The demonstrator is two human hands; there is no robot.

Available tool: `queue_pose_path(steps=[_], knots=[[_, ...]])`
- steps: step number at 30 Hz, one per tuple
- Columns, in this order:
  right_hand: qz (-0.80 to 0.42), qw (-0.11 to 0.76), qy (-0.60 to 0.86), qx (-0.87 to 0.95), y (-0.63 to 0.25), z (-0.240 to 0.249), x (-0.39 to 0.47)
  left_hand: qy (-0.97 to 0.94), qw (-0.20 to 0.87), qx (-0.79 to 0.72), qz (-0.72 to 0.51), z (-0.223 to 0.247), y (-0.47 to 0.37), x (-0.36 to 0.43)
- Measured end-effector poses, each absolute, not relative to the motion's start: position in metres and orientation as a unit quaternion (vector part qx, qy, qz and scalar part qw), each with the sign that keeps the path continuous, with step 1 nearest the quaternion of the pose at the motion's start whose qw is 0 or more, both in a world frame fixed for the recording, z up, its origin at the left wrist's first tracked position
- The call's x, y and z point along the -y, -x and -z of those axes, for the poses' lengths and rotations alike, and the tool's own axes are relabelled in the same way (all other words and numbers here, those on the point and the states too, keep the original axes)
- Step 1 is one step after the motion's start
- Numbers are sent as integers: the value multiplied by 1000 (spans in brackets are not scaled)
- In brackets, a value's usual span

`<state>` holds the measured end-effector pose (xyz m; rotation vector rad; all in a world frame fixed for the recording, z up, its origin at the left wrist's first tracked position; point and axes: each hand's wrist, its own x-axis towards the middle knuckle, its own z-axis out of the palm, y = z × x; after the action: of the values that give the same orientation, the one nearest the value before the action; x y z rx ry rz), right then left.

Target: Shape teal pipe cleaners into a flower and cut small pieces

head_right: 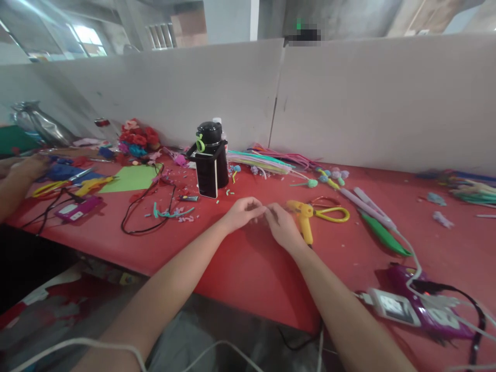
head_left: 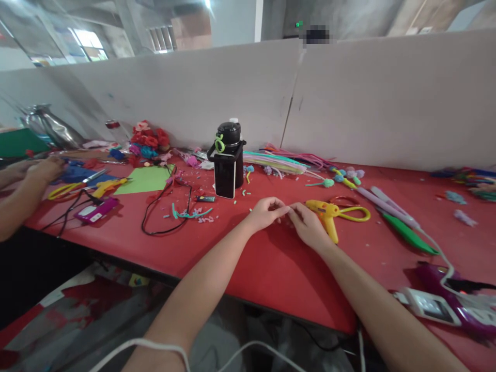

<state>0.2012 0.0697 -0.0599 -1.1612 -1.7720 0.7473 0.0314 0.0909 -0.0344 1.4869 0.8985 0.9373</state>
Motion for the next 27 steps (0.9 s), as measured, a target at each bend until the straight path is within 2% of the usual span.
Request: queue_pose_path(steps=[8, 16, 27], knots=[[-314, 429, 507, 679, -199, 57, -70, -589, 584, -369, -420, 38, -35, -92], [-468, 453, 496, 574, -187, 50, -59, -439, 699, -299, -478, 26, -48, -74], [-593, 468, 430, 494, -186, 35, -54, -437, 719, -247, -481, 23, -48, -75]])
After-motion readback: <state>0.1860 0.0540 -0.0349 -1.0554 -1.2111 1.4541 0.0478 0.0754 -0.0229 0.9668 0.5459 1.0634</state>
